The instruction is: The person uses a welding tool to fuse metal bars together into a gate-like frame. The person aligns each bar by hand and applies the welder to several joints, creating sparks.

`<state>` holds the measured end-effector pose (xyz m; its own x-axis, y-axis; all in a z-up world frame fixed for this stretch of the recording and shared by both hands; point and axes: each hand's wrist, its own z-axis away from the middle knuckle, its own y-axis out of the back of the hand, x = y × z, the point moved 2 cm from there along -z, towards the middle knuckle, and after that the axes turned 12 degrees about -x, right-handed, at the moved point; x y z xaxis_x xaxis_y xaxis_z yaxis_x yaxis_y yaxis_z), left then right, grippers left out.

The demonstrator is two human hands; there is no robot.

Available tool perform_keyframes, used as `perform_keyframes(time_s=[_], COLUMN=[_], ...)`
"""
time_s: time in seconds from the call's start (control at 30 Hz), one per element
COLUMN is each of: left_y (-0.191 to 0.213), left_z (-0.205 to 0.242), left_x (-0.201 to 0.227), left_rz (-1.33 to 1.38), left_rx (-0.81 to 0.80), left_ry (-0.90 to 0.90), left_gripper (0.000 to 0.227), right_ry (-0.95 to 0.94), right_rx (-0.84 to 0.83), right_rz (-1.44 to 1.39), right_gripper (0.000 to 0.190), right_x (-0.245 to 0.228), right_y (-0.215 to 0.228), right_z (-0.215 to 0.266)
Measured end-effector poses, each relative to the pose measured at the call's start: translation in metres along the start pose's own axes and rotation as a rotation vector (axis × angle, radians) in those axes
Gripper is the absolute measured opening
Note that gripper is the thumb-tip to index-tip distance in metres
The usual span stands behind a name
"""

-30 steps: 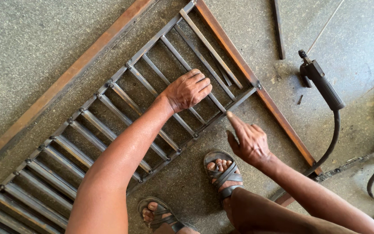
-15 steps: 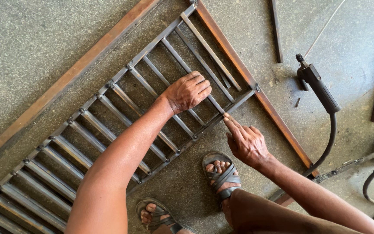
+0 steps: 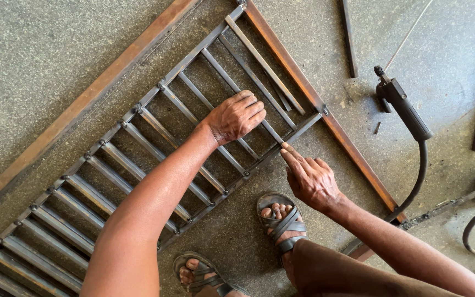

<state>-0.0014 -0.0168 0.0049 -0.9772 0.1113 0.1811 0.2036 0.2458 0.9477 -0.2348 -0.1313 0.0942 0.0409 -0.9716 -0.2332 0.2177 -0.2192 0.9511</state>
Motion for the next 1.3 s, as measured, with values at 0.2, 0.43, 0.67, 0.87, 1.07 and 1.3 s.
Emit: perform_keyframes(time_s=[0.2, 0.43, 0.67, 0.87, 1.07, 1.3], left_y=[0.001, 0.001, -0.003, 0.015, 0.02, 0.016], left_z=[-0.001, 0.0, 0.0, -0.002, -0.005, -0.003], left_x=[0.0, -0.001, -0.001, -0.003, -0.002, -0.001], left_rz=[0.007, 0.004, -0.035, 0.019, -0.014, -0.021], left_rx=[0.003, -0.004, 0.043, 0.081, 0.012, -0.012], left_ry=[-0.004, -0.004, -0.004, -0.078, -0.043, -0.028], left_gripper=[0.015, 0.015, 0.018, 0.025, 0.021, 0.02], right_ry=[-0.004, -0.016, -0.034, -0.005, -0.041, -0.04], right_rx=[0.003, -0.03, -0.064, -0.053, -0.182, -0.17], right_rz=[0.0, 0.017, 0.062, 0.004, 0.04, 0.014], right_gripper=[0.054, 0.055, 0.056, 0.058, 0.055, 0.056], right_x=[-0.001, 0.002, 0.005, 0.007, 0.006, 0.002], right_y=[0.002, -0.002, 0.005, 0.012, 0.01, 0.014], right_z=[0.0, 0.001, 0.003, 0.005, 0.005, 0.003])
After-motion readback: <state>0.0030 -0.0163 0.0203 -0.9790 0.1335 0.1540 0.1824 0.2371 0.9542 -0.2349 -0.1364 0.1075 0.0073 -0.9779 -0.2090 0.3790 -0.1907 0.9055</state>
